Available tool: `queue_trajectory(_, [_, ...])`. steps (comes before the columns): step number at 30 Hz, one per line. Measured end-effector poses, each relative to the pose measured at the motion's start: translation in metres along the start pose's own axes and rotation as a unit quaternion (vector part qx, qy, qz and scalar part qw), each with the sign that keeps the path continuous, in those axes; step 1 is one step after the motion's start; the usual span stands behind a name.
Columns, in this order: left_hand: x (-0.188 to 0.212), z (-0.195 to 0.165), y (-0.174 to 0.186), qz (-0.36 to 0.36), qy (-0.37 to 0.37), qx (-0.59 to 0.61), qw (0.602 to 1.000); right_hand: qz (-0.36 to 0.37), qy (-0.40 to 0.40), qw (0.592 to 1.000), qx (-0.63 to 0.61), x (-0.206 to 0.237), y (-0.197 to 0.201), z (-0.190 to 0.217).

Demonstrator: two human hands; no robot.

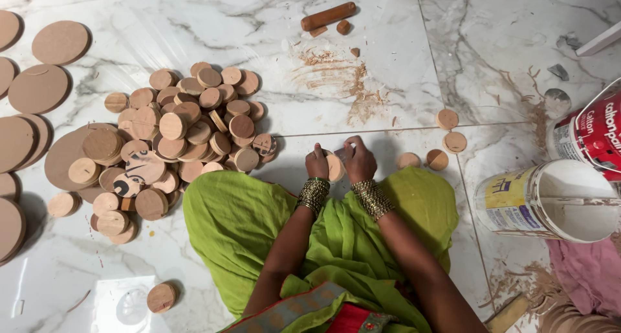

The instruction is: The person sits on the floor with a pile of small wooden discs and smooths them one at a time by hand, rubbing each disc before setting it back on the pile. Near the end they pick up a sanding block and continue working on the discs.

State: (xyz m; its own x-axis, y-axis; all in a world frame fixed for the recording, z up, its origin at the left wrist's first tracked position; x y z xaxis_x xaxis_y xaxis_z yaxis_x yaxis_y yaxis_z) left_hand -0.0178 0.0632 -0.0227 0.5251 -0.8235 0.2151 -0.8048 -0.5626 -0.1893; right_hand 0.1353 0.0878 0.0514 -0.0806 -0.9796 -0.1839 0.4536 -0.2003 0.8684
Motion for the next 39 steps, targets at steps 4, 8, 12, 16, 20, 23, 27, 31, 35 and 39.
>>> queue_trajectory(4, [-0.003,0.007,0.003,-0.011,0.030,-0.078,0.996,-0.014,0.002,0.999,-0.044,0.003,0.003,0.006])
queue_trajectory(8, [-0.003,0.006,-0.001,-0.004,0.036,-0.118,0.992,-0.010,-0.014,0.999,-0.043,-0.002,0.002,0.003])
queue_trajectory(12, [-0.005,-0.001,0.015,-0.090,0.016,-0.146,0.985,0.007,-0.040,0.998,-0.051,0.003,-0.006,0.002])
queue_trajectory(16, [-0.002,-0.002,0.010,-0.050,-0.002,-0.110,0.993,-0.008,-0.045,0.997,-0.070,0.005,-0.005,0.004])
queue_trajectory(20, [0.000,-0.009,0.007,-0.042,-0.041,-0.122,0.991,-0.021,-0.044,0.996,-0.073,0.004,0.000,0.004])
queue_trajectory(23, [0.000,-0.009,0.019,-0.111,-0.026,-0.109,0.988,-0.001,-0.061,0.997,-0.049,0.006,-0.002,0.002])
queue_trajectory(27, [-0.002,-0.011,0.008,-0.049,-0.046,-0.113,0.991,-0.015,-0.048,0.995,-0.084,0.009,-0.002,0.005])
queue_trajectory(31, [0.000,-0.009,0.013,-0.078,-0.041,-0.114,0.990,-0.021,-0.044,0.998,-0.049,0.009,-0.002,0.003])
queue_trajectory(35, [-0.001,-0.009,0.016,-0.092,-0.040,-0.135,0.986,-0.031,-0.009,0.997,-0.073,0.007,0.000,0.006])
queue_trajectory(39, [0.000,-0.011,0.003,-0.009,-0.067,-0.089,0.994,-0.042,-0.032,0.994,-0.091,0.007,0.001,0.003])
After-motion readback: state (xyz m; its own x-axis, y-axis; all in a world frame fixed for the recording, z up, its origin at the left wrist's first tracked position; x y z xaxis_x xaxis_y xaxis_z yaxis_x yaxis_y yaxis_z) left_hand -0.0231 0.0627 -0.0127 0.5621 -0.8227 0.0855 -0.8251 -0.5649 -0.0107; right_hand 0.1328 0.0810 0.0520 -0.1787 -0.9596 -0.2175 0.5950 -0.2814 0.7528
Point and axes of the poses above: each hand's wrist, its own x-axis away from the middle knuckle, its own y-axis out of the back of the hand, z = x × y, the point moved 8 cm from there along -x, towards the middle knuckle, and after that the axes turned 14 degrees about x, right-handed, at the moved point
